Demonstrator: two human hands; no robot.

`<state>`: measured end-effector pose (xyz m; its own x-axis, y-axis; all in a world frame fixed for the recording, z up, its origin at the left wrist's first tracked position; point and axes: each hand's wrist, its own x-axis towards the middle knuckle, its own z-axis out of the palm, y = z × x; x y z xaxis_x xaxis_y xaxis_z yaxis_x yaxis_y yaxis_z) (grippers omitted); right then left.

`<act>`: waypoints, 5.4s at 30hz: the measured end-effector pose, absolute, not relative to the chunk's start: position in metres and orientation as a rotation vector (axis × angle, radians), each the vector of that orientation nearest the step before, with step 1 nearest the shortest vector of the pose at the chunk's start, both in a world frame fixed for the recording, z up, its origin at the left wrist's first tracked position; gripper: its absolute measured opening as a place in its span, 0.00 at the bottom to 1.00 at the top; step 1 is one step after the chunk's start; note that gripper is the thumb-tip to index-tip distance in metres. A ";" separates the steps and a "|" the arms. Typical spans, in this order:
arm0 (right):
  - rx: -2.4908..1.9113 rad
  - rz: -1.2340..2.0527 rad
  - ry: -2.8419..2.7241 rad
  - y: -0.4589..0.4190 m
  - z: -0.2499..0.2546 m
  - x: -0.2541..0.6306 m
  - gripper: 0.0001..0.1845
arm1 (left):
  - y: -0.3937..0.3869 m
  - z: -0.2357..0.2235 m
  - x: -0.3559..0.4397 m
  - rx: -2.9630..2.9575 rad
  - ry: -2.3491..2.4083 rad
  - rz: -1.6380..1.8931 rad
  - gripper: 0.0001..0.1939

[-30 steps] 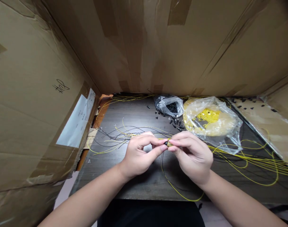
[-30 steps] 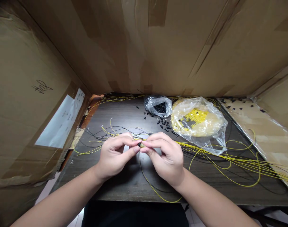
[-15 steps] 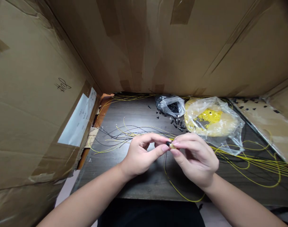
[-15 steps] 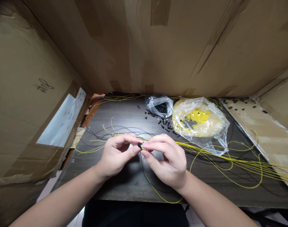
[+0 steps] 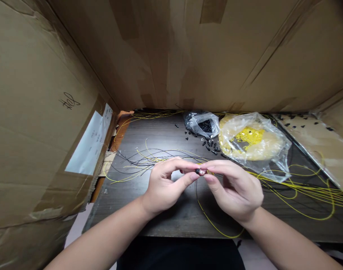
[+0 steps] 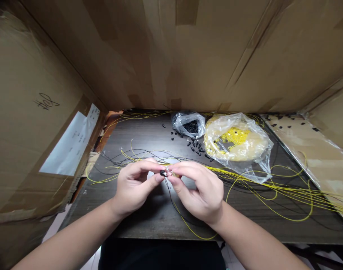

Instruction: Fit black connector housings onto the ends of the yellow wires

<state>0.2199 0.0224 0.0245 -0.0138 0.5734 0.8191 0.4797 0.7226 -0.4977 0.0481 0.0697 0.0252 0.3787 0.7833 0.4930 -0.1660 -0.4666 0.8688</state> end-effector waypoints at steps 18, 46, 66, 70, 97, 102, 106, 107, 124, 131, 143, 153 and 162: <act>-1.076 0.027 -1.666 0.020 0.036 0.214 0.10 | 0.068 0.021 0.052 1.748 0.704 1.305 0.09; -1.079 -0.045 -1.599 0.021 0.029 0.216 0.10 | 0.065 0.022 0.058 1.282 0.691 1.006 0.10; -1.049 0.016 -1.723 0.022 0.032 0.224 0.13 | 0.070 0.020 0.053 1.419 0.687 1.070 0.05; -1.033 0.025 -1.713 0.022 0.031 0.223 0.16 | 0.070 0.019 0.051 1.496 0.706 1.097 0.06; -0.927 0.024 -1.638 0.029 0.023 0.227 0.18 | 0.072 0.018 0.052 1.506 0.672 1.134 0.07; -0.939 0.022 -1.632 0.030 0.023 0.223 0.23 | 0.073 0.018 0.053 1.473 0.676 1.140 0.07; -0.916 0.042 -1.648 0.029 0.023 0.222 0.22 | 0.074 0.018 0.053 1.483 0.697 1.170 0.08; -0.904 0.054 -1.653 0.029 0.023 0.222 0.21 | 0.074 0.017 0.053 1.492 0.702 1.174 0.08; -0.880 0.105 -1.644 0.029 0.021 0.222 0.16 | 0.072 0.013 0.051 1.607 0.714 1.178 0.06; -0.845 0.221 -1.627 0.030 0.020 0.222 0.16 | 0.073 0.015 0.048 1.732 0.645 1.238 0.03; -0.898 0.421 -1.530 0.031 0.022 0.215 0.09 | 0.075 0.020 0.046 1.903 0.603 1.307 0.04; -0.995 0.581 -1.446 0.036 0.020 0.204 0.05 | 0.084 0.017 0.038 2.192 0.555 1.349 0.10; -1.124 0.655 -1.515 0.052 0.026 0.204 0.03 | 0.096 0.008 0.034 2.210 0.692 1.372 0.16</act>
